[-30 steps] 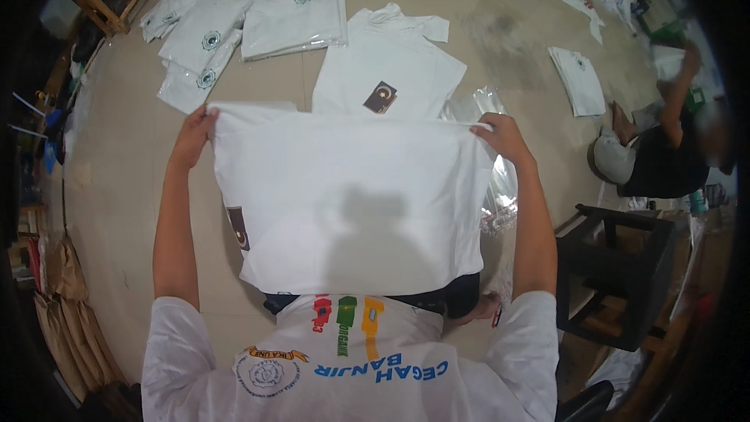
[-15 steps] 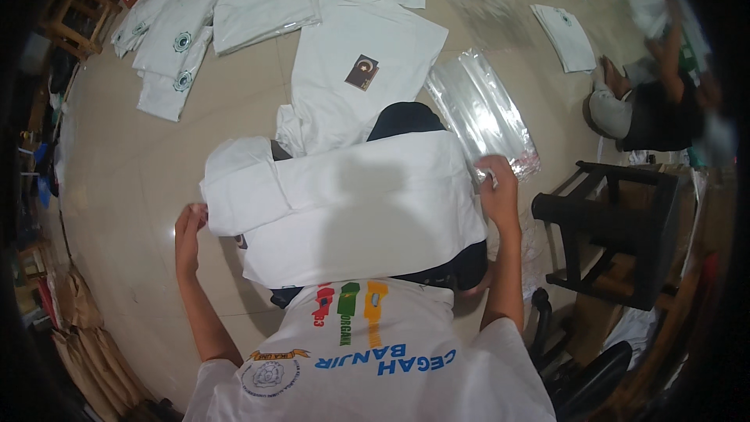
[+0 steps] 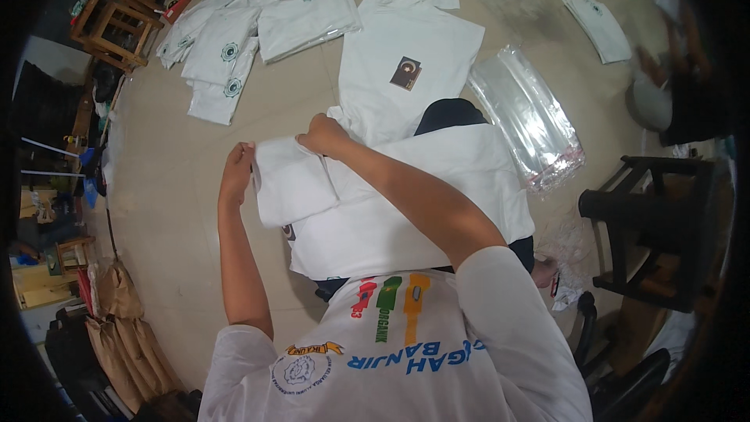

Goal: The person folds white t-shirts by hand and places each folded shirt into a clear plastic bag. The person sits on the floor surrounded by stacks of t-shirts and plastic bags, repeating the folding and bagging process for multiple shirts.

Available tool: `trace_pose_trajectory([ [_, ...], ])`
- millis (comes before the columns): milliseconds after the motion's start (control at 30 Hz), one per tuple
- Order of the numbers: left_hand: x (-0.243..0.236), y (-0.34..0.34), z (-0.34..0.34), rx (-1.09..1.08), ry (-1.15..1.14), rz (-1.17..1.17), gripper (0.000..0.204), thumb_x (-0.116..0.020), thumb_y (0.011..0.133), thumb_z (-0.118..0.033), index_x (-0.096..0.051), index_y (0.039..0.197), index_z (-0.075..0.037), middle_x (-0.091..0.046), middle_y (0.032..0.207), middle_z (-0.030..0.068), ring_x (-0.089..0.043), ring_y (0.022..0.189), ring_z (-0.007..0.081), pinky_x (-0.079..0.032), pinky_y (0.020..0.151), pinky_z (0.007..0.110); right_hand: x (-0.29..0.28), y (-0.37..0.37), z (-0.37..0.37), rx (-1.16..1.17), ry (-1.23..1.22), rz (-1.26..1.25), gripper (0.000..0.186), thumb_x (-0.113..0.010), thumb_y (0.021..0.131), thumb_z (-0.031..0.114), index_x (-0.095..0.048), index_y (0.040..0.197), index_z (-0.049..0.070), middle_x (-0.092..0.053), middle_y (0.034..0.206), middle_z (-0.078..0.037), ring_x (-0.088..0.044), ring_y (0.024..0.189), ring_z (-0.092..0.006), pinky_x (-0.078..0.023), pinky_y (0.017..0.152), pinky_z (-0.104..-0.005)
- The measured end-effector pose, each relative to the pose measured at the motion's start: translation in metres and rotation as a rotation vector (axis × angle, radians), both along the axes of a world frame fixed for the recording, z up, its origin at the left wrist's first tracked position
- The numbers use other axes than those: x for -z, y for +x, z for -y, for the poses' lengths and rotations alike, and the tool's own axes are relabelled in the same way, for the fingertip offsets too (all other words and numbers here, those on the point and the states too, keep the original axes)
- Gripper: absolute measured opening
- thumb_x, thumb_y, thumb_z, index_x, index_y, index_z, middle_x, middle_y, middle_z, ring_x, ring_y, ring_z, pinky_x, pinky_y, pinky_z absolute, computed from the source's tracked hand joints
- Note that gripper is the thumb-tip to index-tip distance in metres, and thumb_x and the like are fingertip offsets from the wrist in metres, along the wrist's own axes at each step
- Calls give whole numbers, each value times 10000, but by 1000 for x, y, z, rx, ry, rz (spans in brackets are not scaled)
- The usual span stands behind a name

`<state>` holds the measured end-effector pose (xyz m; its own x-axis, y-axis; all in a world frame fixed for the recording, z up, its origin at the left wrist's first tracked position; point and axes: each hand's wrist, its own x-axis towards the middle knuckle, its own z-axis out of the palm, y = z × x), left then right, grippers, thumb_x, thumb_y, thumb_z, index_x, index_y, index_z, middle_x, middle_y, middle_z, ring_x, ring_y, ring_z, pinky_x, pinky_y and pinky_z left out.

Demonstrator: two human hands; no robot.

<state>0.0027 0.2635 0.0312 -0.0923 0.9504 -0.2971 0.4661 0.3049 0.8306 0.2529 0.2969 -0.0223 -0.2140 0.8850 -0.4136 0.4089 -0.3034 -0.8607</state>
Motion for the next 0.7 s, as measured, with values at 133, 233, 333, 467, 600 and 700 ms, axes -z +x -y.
trace_pose_trajectory([
  [133,-31,10,15,-151,42,303,334,-533,1136,-404,-614,1102,-82,-537,833,-60,-470,730,74,-401,643,296,-29,-10,3,226,-106,-390,547,-845,891,157,-566,1329,-13,-647,908,-68,-620,780,-138,-506,660,-311],
  [233,-39,0,42,-233,167,536,327,-519,1145,-393,-602,1152,-76,-610,946,-32,-565,839,86,-479,754,304,-65,-14,21,205,21,-639,519,-818,904,65,-551,1348,21,-624,974,-43,-600,855,-114,-506,694,-300],
  [333,-90,8,96,-195,160,612,294,-509,1151,-343,-596,1188,-64,-660,1085,14,-639,1014,117,-526,927,327,-107,0,73,161,125,-755,465,-767,942,28,-532,1343,42,-607,1094,-56,-595,927,-112,-508,745,-288],
  [467,-105,11,169,-294,-107,607,276,-518,1144,-286,-599,1264,-50,-687,1182,38,-672,1092,139,-529,982,329,-123,10,161,122,136,-687,454,-738,948,17,-509,1338,59,-555,1231,-84,-582,967,-144,-502,785,-279],
  [600,-56,1,220,-231,-409,567,312,-543,1134,-273,-609,1315,-28,-709,1146,27,-668,1034,116,-524,939,305,-103,27,201,-64,-37,-278,491,-741,924,19,-504,1352,68,-598,1094,-81,-562,860,-150,-477,738,-281],
  [700,-40,12,226,-144,-390,451,297,-575,1121,-260,-636,1271,-10,-718,1093,16,-636,998,91,-506,920,293,-107,29,204,-164,-35,-252,404,-741,921,33,-574,1288,55,-615,976,-82,-538,743,-143,-461,684,-295],
])
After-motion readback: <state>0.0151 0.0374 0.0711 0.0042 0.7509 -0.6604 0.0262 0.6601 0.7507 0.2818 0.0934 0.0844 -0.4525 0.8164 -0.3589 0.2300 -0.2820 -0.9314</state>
